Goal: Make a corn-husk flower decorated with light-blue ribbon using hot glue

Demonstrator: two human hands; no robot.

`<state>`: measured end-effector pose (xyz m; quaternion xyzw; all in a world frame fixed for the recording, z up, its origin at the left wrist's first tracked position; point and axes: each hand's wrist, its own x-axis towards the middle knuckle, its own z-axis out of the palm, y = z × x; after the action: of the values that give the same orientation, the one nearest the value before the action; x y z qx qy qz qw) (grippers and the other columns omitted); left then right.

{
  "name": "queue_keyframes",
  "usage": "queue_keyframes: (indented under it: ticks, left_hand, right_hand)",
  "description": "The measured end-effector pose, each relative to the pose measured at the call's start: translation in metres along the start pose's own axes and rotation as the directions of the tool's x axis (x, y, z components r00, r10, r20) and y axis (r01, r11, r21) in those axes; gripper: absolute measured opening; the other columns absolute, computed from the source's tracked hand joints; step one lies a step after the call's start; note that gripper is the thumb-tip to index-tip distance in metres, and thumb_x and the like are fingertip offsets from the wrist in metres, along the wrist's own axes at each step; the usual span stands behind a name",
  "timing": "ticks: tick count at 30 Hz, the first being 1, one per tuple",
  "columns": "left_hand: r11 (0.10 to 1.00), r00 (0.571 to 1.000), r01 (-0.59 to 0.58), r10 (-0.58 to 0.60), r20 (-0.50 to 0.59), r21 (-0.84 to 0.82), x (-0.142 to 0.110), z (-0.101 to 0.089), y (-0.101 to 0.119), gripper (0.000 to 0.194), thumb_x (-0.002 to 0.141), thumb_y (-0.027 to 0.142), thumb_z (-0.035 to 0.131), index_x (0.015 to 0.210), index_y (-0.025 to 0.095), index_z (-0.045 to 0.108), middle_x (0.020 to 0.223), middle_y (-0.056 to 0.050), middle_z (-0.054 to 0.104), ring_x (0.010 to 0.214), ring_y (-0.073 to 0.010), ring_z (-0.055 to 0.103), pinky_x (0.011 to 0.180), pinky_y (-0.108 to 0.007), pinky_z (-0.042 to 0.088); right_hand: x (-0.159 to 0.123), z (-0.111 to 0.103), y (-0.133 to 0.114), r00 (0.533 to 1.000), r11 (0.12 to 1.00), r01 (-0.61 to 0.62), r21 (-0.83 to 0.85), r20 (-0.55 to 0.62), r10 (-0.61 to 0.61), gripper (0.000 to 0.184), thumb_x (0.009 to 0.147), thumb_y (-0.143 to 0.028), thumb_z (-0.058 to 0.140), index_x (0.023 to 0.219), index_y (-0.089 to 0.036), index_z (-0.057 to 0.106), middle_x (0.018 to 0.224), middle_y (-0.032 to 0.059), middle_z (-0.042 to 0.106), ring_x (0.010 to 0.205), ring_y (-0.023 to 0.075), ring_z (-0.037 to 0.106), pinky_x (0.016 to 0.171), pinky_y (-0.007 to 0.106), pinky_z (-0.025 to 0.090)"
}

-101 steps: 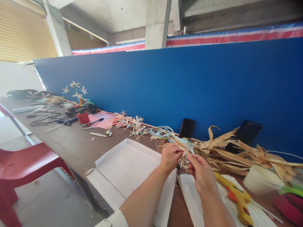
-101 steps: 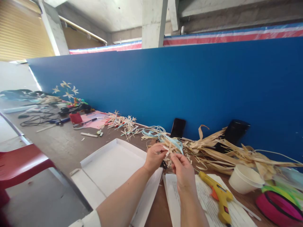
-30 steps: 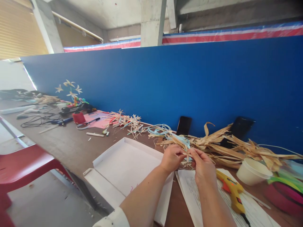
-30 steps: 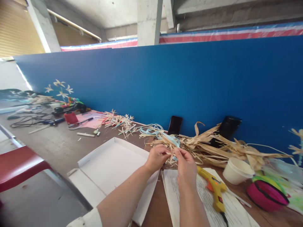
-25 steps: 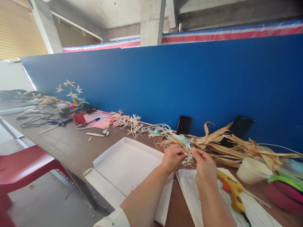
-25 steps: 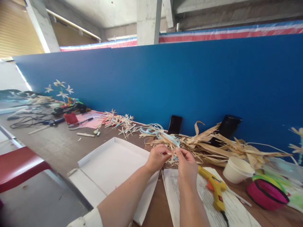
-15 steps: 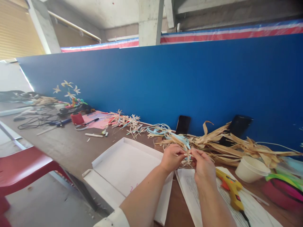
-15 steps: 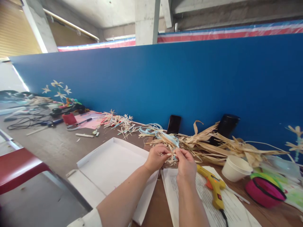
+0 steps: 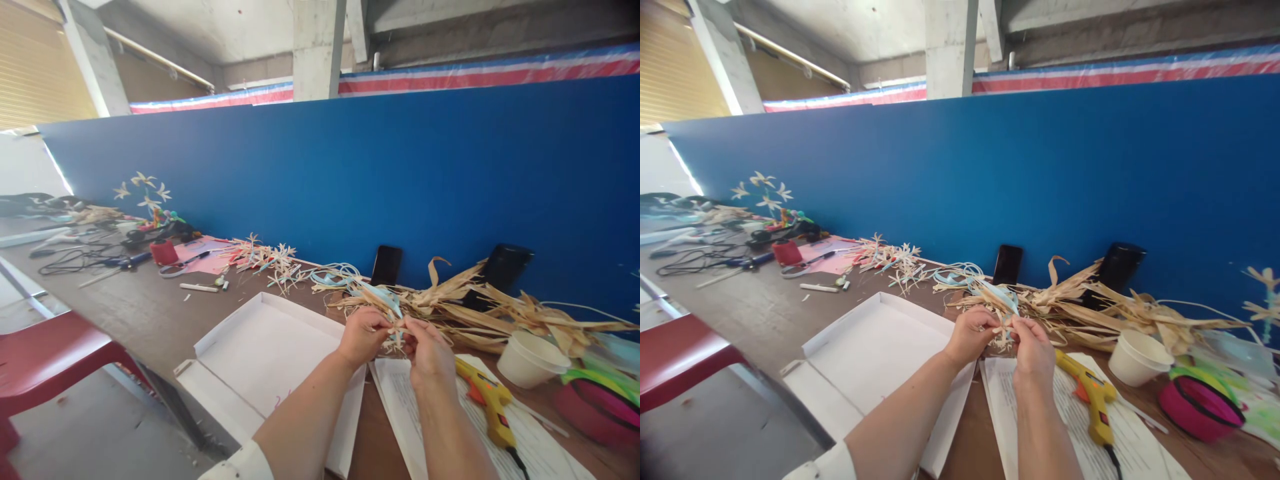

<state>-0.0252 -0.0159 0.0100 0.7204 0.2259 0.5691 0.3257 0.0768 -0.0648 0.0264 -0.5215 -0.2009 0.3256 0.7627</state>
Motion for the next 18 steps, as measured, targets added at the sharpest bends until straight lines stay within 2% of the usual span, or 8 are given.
queue_keyframes:
  ticks: [5,7,11,15,18]
  left_hand:
    - [1.0,1.0,0.027,-0.027,0.016,-0.004,-0.0002,0.0005,-0.0023,0.004,0.066,0.014,0.069,0.064,0.017,0.068,0.068,-0.002,0.063,0.068,-0.0123,0.056,0.066,-0.023,0.044]
    - [0.998,0.999,0.052,-0.052,0.013,-0.018,0.0004,0.0007,-0.0031,0.003,0.067,0.016,0.069,0.064,0.016,0.068,0.067,-0.002,0.062,0.067,-0.012,0.056,0.064,-0.022,0.043]
    - [0.988,0.987,0.14,-0.145,-0.069,-0.067,0.003,-0.0001,-0.005,0.004,0.065,0.013,0.068,0.063,0.015,0.067,0.068,-0.002,0.062,0.067,-0.012,0.056,0.064,-0.022,0.043]
    - [0.962,0.951,0.243,-0.262,-0.162,-0.125,0.006,-0.0028,-0.0066,0.003,0.064,0.013,0.067,0.062,0.015,0.067,0.067,-0.001,0.063,0.068,-0.0126,0.056,0.067,-0.024,0.043]
    - [0.949,0.936,0.278,-0.303,-0.179,-0.151,0.0075,-0.0046,-0.0069,0.003,0.065,0.014,0.066,0.063,0.015,0.067,0.065,0.0,0.062,0.067,-0.0126,0.056,0.068,-0.024,0.043]
  right_hand:
    - [0.001,-0.0002,0.0009,1.0,0.999,-0.026,-0.036,0.005,0.026,0.024,0.052,-0.032,0.076,0.068,-0.017,0.065,0.059,-0.0011,0.062,0.049,0.0088,0.049,0.039,0.017,0.032]
    - [0.0004,-0.0001,-0.001,0.999,0.997,-0.046,-0.06,0.0,0.046,0.028,0.055,-0.038,0.075,0.074,-0.017,0.067,0.063,-0.0005,0.064,0.051,0.0088,0.051,0.04,0.017,0.034]
    - [-0.0004,-0.0005,-0.0051,0.997,0.997,-0.044,-0.067,-0.063,0.04,0.04,0.061,-0.049,0.068,0.087,-0.018,0.067,0.08,0.0025,0.068,0.053,0.0089,0.054,0.041,0.018,0.037]
    - [0.0008,-0.0002,-0.0024,0.997,0.998,-0.031,-0.062,-0.078,0.026,0.038,0.06,-0.047,0.068,0.084,-0.018,0.066,0.08,0.0024,0.068,0.05,0.0091,0.053,0.041,0.02,0.038]
    - [0.0011,0.0013,0.0022,0.998,0.997,-0.039,-0.07,-0.049,0.035,0.035,0.056,-0.041,0.071,0.082,-0.018,0.068,0.077,0.0018,0.068,0.051,0.0096,0.053,0.04,0.019,0.037]
